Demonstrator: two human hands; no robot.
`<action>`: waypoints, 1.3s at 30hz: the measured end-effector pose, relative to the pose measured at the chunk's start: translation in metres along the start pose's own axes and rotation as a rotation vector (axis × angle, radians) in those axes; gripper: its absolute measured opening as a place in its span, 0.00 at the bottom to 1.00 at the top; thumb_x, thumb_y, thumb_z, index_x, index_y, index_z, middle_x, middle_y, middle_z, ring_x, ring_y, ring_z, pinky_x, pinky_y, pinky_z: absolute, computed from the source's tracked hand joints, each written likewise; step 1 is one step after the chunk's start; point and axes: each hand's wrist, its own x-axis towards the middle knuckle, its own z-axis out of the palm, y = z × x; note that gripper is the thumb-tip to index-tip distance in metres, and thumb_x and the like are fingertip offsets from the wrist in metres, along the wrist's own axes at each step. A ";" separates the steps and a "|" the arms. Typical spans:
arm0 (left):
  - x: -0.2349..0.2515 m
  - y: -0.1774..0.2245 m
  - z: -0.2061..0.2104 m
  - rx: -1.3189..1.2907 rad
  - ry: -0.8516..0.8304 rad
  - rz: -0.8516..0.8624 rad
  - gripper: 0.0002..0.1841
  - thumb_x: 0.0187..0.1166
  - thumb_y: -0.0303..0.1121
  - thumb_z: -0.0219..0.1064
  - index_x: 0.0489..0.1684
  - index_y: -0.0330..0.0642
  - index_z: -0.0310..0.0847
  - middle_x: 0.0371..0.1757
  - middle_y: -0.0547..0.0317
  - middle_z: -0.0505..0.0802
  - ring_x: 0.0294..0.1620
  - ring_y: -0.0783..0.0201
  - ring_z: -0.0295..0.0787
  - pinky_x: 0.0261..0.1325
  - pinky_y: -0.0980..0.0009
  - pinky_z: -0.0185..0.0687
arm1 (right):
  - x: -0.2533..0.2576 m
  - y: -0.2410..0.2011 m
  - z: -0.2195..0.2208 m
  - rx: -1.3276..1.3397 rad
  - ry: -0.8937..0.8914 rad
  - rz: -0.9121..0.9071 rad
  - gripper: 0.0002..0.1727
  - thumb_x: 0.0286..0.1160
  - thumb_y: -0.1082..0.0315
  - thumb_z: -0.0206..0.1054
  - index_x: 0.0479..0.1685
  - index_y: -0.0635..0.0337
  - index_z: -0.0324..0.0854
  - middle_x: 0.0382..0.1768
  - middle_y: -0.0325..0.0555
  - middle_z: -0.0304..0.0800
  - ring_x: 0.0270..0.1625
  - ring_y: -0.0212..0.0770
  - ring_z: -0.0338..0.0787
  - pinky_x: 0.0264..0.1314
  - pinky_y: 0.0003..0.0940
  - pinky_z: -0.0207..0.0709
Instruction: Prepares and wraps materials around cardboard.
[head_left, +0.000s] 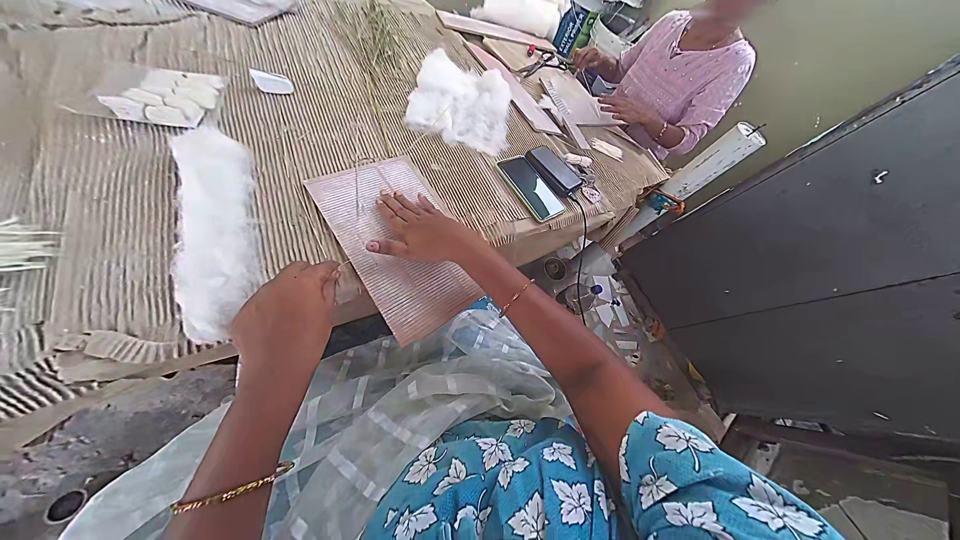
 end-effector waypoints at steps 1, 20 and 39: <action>-0.003 -0.001 0.001 -0.010 -0.004 0.006 0.14 0.91 0.36 0.61 0.57 0.40 0.91 0.52 0.35 0.92 0.49 0.29 0.91 0.42 0.27 0.80 | -0.008 0.000 0.002 -0.002 0.003 -0.001 0.49 0.86 0.31 0.46 0.95 0.60 0.49 0.96 0.49 0.48 0.97 0.50 0.46 0.96 0.60 0.30; -0.008 -0.004 -0.002 -0.028 0.037 0.057 0.15 0.92 0.34 0.58 0.58 0.36 0.89 0.53 0.33 0.92 0.53 0.27 0.90 0.47 0.26 0.79 | -0.004 -0.002 -0.028 0.061 -0.099 0.048 0.49 0.88 0.33 0.41 0.96 0.63 0.43 0.96 0.54 0.40 0.98 0.51 0.39 0.96 0.59 0.22; -0.036 -0.014 -0.010 -0.064 0.056 0.108 0.13 0.91 0.31 0.59 0.56 0.39 0.91 0.51 0.37 0.92 0.53 0.34 0.91 0.48 0.36 0.83 | -0.077 0.015 -0.035 0.020 -0.076 -0.006 0.52 0.86 0.29 0.30 0.96 0.65 0.43 0.96 0.55 0.40 0.98 0.51 0.39 0.96 0.61 0.24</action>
